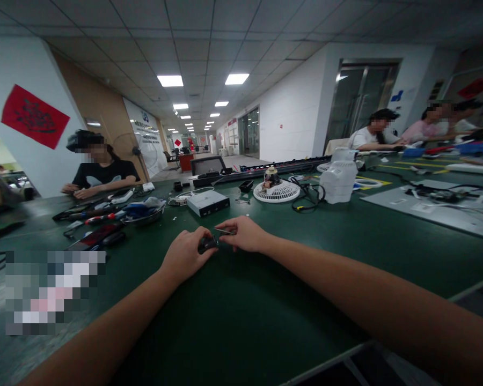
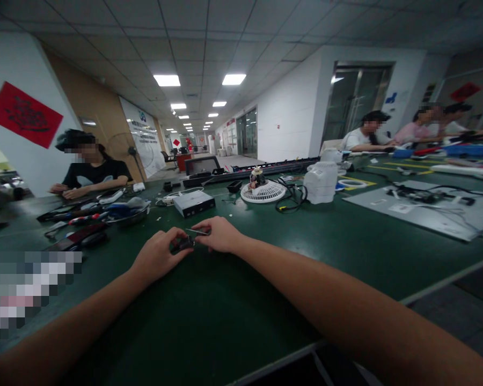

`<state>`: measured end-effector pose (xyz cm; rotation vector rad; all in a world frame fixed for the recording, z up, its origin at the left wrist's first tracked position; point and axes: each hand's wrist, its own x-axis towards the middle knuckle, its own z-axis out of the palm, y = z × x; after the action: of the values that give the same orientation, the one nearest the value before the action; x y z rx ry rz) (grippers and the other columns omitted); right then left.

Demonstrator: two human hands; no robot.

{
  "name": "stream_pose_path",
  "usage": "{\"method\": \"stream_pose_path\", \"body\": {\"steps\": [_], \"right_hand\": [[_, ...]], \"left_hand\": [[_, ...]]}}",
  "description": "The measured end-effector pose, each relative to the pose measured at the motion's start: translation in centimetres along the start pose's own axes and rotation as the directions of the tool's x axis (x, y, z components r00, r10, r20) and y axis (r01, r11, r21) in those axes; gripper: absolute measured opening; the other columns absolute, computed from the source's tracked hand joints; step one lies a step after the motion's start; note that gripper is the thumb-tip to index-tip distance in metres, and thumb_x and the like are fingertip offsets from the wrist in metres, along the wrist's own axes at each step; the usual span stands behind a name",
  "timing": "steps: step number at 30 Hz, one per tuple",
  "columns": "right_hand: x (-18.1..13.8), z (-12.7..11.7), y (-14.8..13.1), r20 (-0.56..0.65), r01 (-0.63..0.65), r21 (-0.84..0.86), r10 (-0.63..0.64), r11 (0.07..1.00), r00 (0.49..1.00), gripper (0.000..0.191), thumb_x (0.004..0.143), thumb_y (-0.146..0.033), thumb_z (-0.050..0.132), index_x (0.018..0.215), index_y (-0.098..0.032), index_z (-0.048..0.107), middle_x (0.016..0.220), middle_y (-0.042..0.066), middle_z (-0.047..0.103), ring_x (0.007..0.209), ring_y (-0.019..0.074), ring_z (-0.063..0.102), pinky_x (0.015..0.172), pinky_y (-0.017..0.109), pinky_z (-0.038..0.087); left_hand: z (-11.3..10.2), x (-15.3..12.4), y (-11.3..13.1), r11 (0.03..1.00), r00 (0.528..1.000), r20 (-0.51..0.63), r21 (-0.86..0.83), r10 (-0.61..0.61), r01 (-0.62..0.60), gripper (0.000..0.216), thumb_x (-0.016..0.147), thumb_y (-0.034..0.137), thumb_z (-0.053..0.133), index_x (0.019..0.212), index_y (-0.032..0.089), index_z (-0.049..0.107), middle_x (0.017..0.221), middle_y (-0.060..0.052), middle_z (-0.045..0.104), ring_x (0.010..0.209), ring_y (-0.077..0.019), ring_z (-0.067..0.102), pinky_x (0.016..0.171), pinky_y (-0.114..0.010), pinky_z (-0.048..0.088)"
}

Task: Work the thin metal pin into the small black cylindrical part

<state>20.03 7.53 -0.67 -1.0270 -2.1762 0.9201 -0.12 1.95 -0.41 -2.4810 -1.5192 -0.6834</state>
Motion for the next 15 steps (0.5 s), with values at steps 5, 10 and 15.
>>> {"method": "stream_pose_path", "body": {"steps": [5,10,15], "right_hand": [[-0.1,-0.12,-0.2,0.009,0.016,0.018,-0.016,1.0,1.0,0.028,0.073,-0.031,0.075,0.097,-0.016,0.071,0.077,0.002,0.07,0.044,0.0077,0.055,0.043,0.02,0.043],[-0.25,-0.4,-0.42,0.008,-0.056,-0.014,0.056,0.998,0.998,0.037,0.064,-0.045,0.08,0.079,-0.013,0.069,0.063,0.0,0.065,0.043,0.009,0.055,0.04,0.019,0.038],[-0.3,-0.4,-0.71,0.007,-0.042,-0.005,0.042,0.999,0.999,0.028,0.074,-0.043,0.072,0.077,-0.014,0.073,0.063,0.001,0.067,0.045,0.0082,0.055,0.043,0.019,0.038]], "left_hand": [[-0.03,-0.07,0.14,1.0,1.0,0.012,-0.003,0.026,-0.026,0.025,0.079,0.039,0.065,0.098,0.023,0.057,0.089,-0.004,0.067,0.079,-0.023,0.06,0.067,-0.033,0.044],[0.03,-0.19,0.03,0.998,0.998,0.035,-0.003,0.056,-0.056,0.023,0.08,0.036,0.063,0.097,0.023,0.056,0.086,-0.004,0.066,0.08,-0.0229,0.059,0.068,-0.033,0.044],[0.1,-0.17,-0.01,0.998,0.998,0.025,-0.009,0.058,-0.058,0.024,0.08,0.038,0.063,0.098,0.023,0.056,0.088,-0.004,0.067,0.08,-0.0233,0.059,0.068,-0.034,0.044]]}}
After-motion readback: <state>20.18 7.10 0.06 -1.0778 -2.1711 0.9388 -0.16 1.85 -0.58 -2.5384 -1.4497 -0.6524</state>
